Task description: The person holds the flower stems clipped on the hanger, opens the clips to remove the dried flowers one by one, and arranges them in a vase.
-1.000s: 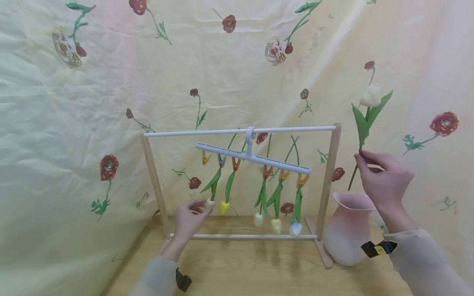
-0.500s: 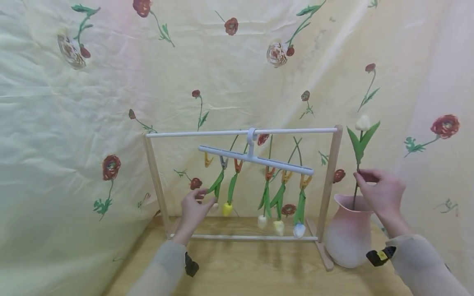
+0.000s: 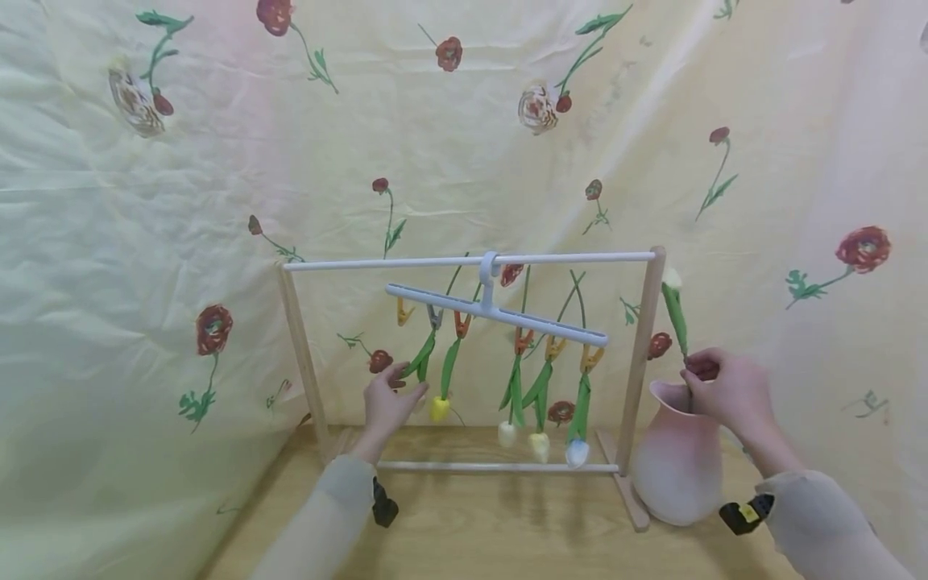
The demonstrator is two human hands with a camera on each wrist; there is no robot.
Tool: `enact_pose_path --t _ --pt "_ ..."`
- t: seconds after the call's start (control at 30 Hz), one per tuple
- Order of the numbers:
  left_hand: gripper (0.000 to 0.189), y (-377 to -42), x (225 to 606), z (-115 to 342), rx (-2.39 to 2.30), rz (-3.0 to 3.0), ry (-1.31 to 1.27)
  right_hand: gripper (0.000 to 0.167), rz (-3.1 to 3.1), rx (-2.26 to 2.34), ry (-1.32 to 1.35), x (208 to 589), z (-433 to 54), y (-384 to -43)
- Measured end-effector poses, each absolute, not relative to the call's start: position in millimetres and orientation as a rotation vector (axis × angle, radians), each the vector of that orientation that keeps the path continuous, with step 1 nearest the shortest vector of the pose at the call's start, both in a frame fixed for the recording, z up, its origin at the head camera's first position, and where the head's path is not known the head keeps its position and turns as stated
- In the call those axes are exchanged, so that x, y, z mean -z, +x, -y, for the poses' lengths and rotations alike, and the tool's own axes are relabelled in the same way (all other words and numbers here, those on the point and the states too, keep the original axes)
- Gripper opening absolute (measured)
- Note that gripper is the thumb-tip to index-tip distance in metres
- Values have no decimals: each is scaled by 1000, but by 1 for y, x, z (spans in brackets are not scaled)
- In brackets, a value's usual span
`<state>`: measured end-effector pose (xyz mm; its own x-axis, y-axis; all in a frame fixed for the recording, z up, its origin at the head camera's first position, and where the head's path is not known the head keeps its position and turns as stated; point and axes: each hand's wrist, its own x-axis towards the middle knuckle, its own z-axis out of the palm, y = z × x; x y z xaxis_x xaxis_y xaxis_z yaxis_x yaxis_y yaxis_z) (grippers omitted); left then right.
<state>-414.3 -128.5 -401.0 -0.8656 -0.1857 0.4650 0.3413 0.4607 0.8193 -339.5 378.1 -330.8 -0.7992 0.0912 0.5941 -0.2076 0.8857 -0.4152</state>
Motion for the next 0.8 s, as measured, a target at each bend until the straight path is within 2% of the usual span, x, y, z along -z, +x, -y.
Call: enact_pose_path --t 0.23,0.5,0.67,0.8 --pt "48 -420 399 126 1451 2204 -91 26 2604 -666 127 331 -374 -337" --pt "29 -422 401 126 1487 2224 -98 37 2636 -654 140 332 -373 -338" --pt "29 -425 401 123 1549 2218 -110 43 2642 -659 129 331 -373 -336" --pt "30 -426 402 121 1590 2209 -120 39 2663 -661 137 329 -373 -334"
